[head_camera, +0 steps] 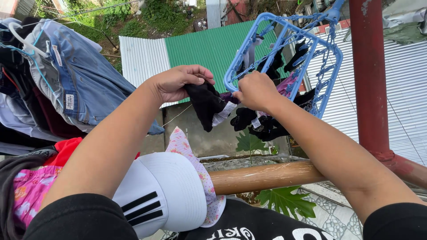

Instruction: Hanging various laundry items, including clothes, hats, and undergarments, onto a multi-clip drying rack and a clothesline on a balcony.

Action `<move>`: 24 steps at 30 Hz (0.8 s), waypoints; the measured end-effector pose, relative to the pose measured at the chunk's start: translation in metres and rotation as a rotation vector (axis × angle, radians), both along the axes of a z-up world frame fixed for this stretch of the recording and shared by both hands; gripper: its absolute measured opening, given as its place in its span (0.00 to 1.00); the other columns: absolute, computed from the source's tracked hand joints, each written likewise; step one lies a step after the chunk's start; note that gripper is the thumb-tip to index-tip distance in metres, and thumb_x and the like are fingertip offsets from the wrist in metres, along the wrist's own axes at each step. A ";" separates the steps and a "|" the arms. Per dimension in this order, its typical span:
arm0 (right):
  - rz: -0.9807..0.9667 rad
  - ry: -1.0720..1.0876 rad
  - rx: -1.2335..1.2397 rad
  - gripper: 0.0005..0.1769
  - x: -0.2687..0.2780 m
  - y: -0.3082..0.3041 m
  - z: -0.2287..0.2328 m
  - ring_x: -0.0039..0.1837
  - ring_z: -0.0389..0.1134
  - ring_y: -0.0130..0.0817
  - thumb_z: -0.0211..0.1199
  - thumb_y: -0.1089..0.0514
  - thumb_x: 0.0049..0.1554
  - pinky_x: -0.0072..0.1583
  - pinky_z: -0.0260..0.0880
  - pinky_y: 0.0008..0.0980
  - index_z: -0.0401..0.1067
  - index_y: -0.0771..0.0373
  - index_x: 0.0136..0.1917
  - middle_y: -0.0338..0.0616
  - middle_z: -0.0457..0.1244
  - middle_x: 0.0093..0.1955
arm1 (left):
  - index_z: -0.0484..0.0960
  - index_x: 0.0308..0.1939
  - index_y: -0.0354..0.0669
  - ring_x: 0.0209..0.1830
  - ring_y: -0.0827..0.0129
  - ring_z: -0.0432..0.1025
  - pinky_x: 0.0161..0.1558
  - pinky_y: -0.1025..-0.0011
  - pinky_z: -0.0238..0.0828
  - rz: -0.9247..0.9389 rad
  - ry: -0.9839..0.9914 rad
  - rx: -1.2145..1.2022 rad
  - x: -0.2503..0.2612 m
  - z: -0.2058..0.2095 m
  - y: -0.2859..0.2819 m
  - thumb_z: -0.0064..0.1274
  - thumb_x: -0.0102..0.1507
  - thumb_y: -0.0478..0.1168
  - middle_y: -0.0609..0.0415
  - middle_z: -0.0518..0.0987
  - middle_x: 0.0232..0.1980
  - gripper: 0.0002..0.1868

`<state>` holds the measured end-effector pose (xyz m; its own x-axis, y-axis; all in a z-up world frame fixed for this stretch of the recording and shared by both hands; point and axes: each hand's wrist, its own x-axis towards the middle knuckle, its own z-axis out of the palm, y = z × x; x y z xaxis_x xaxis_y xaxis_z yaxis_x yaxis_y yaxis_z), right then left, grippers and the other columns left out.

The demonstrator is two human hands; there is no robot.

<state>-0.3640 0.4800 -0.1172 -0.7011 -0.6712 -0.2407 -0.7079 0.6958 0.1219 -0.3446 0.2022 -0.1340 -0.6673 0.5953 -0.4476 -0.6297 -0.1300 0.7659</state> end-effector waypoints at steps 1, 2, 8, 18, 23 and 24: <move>-0.176 -0.155 -0.077 0.20 0.000 -0.002 0.002 0.55 0.71 0.52 0.67 0.43 0.57 0.60 0.69 0.47 0.81 0.63 0.46 0.55 0.71 0.47 | 0.76 0.54 0.38 0.55 0.65 0.75 0.60 0.66 0.74 0.062 0.063 0.078 0.001 0.014 -0.001 0.48 0.64 0.28 0.49 0.79 0.55 0.14; -0.347 -0.315 -0.155 0.20 0.001 -0.006 0.003 0.55 0.71 0.53 0.65 0.44 0.59 0.59 0.69 0.46 0.82 0.62 0.49 0.56 0.71 0.48 | 0.76 0.55 0.37 0.56 0.65 0.76 0.62 0.66 0.74 0.125 0.124 0.155 0.004 0.027 -0.003 0.48 0.65 0.29 0.48 0.80 0.57 0.13; -0.479 -1.650 -1.104 0.26 -0.004 -0.022 -0.002 0.63 0.69 0.23 0.64 0.60 0.53 0.65 0.65 0.30 0.71 0.55 0.66 0.35 0.68 0.63 | 0.75 0.53 0.36 0.56 0.64 0.75 0.63 0.62 0.74 0.357 0.297 0.375 0.010 0.056 -0.010 0.48 0.65 0.28 0.49 0.79 0.58 0.12; -0.702 -1.114 -1.675 0.09 -0.068 0.001 -0.005 0.49 0.71 0.36 0.59 0.53 0.63 0.51 0.76 0.43 0.67 0.60 0.52 0.42 0.68 0.49 | 0.80 0.36 0.39 0.37 0.69 0.73 0.39 0.69 0.73 1.297 0.473 -0.691 0.013 0.004 -0.057 0.50 0.58 0.24 0.52 0.80 0.38 0.09; -0.457 -1.199 -1.844 0.08 -0.050 -0.002 0.069 0.52 0.72 0.33 0.63 0.62 0.62 0.55 0.77 0.36 0.67 0.58 0.53 0.38 0.67 0.51 | 0.75 0.40 0.34 0.36 0.60 0.78 0.38 0.62 0.78 0.996 0.175 -0.668 0.013 -0.039 -0.073 0.51 0.56 0.25 0.47 0.79 0.40 0.09; -0.453 -1.195 -1.847 0.08 -0.044 -0.008 0.078 0.52 0.72 0.33 0.63 0.62 0.62 0.55 0.77 0.36 0.67 0.58 0.53 0.38 0.67 0.51 | 0.75 0.40 0.34 0.36 0.60 0.78 0.38 0.62 0.78 0.996 0.181 -0.667 0.013 -0.036 -0.073 0.51 0.56 0.25 0.47 0.79 0.40 0.09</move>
<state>-0.4082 0.4720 -0.0389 -0.8800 -0.4739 -0.0316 0.2507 -0.4069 -0.8784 -0.3312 0.1297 -0.1697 -0.7860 -0.5268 -0.3236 -0.3554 -0.0432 0.9337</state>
